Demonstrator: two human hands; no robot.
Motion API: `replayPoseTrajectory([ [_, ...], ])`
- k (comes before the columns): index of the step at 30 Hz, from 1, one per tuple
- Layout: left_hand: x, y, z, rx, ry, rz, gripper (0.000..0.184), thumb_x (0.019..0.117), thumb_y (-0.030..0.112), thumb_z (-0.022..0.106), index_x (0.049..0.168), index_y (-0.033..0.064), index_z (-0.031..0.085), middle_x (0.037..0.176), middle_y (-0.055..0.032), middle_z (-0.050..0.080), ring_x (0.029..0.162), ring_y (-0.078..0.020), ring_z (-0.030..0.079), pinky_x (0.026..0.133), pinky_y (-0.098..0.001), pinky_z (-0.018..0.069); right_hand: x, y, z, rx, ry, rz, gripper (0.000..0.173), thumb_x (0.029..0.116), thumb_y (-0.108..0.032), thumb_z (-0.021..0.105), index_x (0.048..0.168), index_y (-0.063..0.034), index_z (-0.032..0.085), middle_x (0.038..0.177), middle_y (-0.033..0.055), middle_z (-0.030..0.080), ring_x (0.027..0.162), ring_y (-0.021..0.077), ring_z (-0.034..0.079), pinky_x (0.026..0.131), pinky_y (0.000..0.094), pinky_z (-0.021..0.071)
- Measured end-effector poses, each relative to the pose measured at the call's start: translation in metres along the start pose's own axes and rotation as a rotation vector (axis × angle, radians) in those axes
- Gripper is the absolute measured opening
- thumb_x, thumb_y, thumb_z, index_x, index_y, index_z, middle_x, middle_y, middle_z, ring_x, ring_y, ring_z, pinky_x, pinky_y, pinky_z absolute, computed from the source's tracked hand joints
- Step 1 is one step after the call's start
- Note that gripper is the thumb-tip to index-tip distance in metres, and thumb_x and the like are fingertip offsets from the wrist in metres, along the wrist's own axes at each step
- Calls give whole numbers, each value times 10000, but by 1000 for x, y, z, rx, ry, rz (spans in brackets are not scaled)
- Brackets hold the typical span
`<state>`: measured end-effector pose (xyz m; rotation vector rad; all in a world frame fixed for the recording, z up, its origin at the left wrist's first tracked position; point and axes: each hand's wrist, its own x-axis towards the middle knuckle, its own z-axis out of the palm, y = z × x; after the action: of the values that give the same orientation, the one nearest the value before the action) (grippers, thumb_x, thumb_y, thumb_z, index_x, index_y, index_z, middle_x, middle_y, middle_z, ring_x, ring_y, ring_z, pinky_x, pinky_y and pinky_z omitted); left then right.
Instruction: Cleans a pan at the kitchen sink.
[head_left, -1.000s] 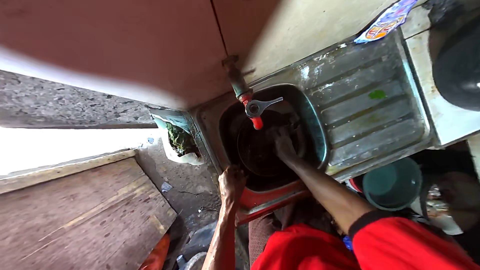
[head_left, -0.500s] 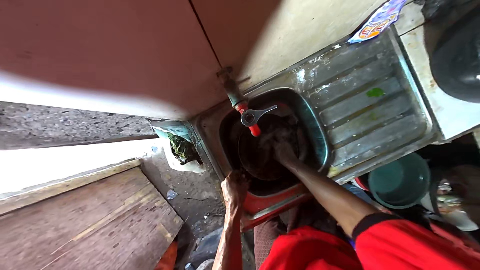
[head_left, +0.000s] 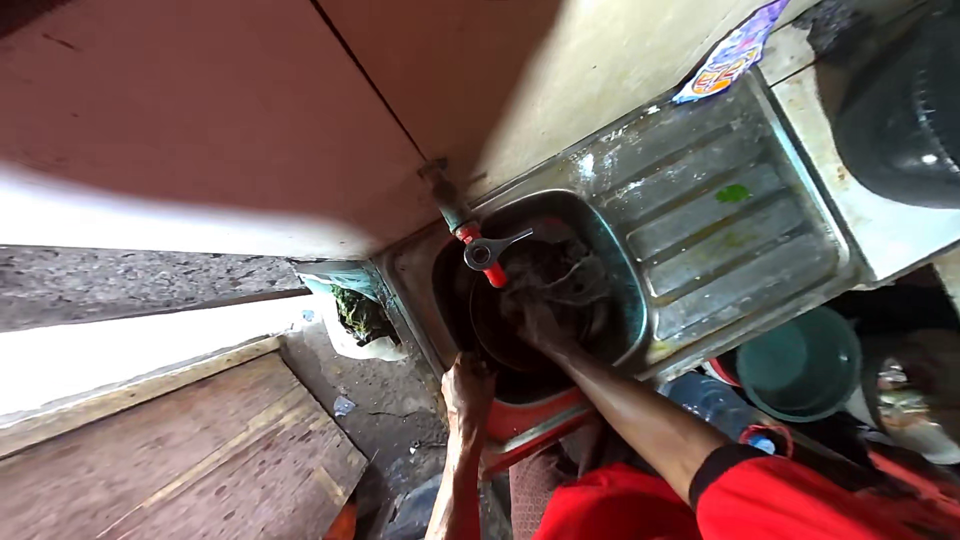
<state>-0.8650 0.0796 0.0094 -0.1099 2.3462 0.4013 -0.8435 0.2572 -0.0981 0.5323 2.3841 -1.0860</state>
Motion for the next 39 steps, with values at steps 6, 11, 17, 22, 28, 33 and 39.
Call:
replayPoseTrajectory([
  [6,-4,11,-37,277,-63,-66,400,969,276,624,1329,103,604,1071,-180,725,990,-369,712,852,-575,567,-26,12,-28,-61,-294,-131,497,936,-271,700,1399,-122,598,1445,174,554,1297,343,576,1089,542,484],
  [11,-38,50,-108,70,660,636,467,972,283,669,1330,-8,601,1295,-231,631,1151,-335,644,957,-489,547,-6,34,-31,-201,-37,-38,493,961,-186,655,1433,-80,562,1495,230,497,1366,423,502,1119,592,440],
  [17,-20,108,-170,376,595,1010,440,999,45,528,1408,180,623,1437,-65,610,1337,-257,569,1164,-549,382,12,-2,1,-52,-14,-125,541,983,-329,620,1467,-101,543,1483,200,534,1354,378,528,1103,577,448],
  [22,-10,120,-211,382,455,1252,353,945,43,547,1200,167,757,1288,-22,710,1390,-336,493,1164,-560,343,1,11,-14,-118,-283,-277,445,952,-256,680,1355,-77,625,1377,215,589,1278,397,573,1078,583,474],
  [28,-11,124,-200,477,260,1414,251,940,57,554,970,173,775,1137,-21,744,1287,-318,579,1136,-603,369,14,12,-32,-211,-154,-132,479,919,-231,719,1370,-109,615,1434,212,548,1288,435,552,1013,617,509],
  [33,-52,39,-129,64,625,1165,231,976,114,614,1194,180,653,1282,-57,680,1250,-252,609,1025,-453,510,-10,14,-26,-149,-249,-75,643,902,-200,710,1484,-40,490,1425,291,531,1241,472,581,1011,638,501],
  [39,-76,-18,65,398,88,551,365,980,367,585,1305,246,702,1367,36,662,1276,-239,594,1016,-549,469,-1,40,-43,-278,-306,-290,476,947,-220,684,1409,-133,600,1441,193,568,1324,402,546,1088,638,446],
])
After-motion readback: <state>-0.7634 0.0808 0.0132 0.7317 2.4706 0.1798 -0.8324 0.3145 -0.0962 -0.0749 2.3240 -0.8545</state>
